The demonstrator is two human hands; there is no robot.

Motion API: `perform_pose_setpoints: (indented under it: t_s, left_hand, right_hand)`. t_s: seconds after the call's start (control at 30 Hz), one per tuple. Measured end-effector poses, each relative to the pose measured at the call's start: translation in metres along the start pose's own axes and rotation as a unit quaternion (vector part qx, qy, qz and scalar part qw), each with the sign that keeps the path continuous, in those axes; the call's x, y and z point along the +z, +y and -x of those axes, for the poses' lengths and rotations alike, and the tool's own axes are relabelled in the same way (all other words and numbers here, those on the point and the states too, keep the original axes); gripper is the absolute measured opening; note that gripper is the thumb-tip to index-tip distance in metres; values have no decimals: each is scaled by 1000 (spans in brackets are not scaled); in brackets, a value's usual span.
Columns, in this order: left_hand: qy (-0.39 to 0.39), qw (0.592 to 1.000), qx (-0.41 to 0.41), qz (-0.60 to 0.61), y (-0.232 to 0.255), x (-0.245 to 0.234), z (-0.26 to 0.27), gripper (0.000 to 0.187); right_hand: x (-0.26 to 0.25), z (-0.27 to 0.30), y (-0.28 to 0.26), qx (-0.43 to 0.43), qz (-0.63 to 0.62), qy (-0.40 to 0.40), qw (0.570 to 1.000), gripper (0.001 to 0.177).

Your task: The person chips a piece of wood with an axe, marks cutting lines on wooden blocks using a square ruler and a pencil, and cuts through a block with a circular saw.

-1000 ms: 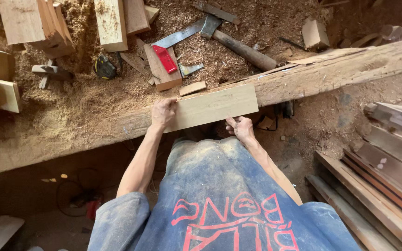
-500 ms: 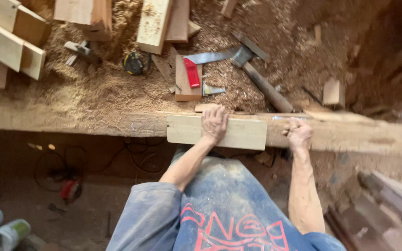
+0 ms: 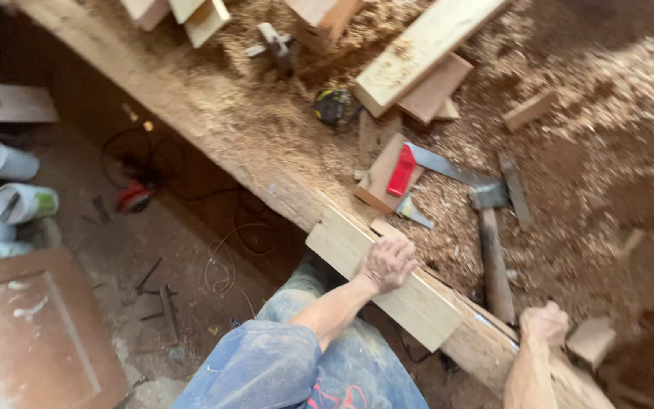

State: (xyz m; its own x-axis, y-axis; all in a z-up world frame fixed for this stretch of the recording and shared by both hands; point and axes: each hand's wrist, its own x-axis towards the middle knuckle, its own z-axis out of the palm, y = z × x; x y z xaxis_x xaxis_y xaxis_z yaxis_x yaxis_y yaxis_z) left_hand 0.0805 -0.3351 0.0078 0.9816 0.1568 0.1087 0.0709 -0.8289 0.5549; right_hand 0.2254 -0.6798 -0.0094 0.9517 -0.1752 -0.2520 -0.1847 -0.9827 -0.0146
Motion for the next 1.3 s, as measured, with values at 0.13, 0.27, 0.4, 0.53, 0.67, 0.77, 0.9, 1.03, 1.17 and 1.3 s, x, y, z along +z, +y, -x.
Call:
perform_pose_setpoints:
  t_s: [0.13, 0.27, 0.4, 0.53, 0.67, 0.77, 0.9, 1.03, 1.17, 1.3]
  left_hand:
    - [13, 1000, 5, -27, 3, -9, -2, 37]
    - [7, 1000, -2, -15, 4, -12, -3, 35]
    - [6, 1000, 0, -11, 6, -16, -4, 33]
    - [13, 1000, 10, 1, 7, -22, -7, 35]
    - [7, 1000, 12, 10, 10, -28, -9, 35]
    - [9, 999, 27, 18, 8, -28, -10, 36]
    - [-1, 999, 32, 7, -3, -10, -3, 30]
    - [8, 999, 41, -2, -16, 13, 6, 28]
    - [18, 998, 38, 41, -22, 28, 10, 40]
    - [73, 994, 51, 60, -21, 30, 4, 23]
  right_hand:
    - [1, -18, -16, -3, 80, 40, 996, 44]
    - [1, -28, -15, 13, 114, 38, 993, 43]
    - [-1, -36, -24, -40, 91, 154, 983, 13]
    - [2, -47, -64, -122, -43, 285, 950, 19]
    - [-1, -42, -160, -245, -244, 162, 924, 35]
    - [-7, -16, -255, -184, -244, -51, 951, 42]
    - [-11, 10, -349, -156, -194, -158, 956, 74]
    - [-12, 21, -378, -70, -180, -171, 966, 72]
    - [-20, 24, -379, -54, -144, -202, 967, 58]
    - [-57, 29, -365, -86, -141, -152, 974, 60]
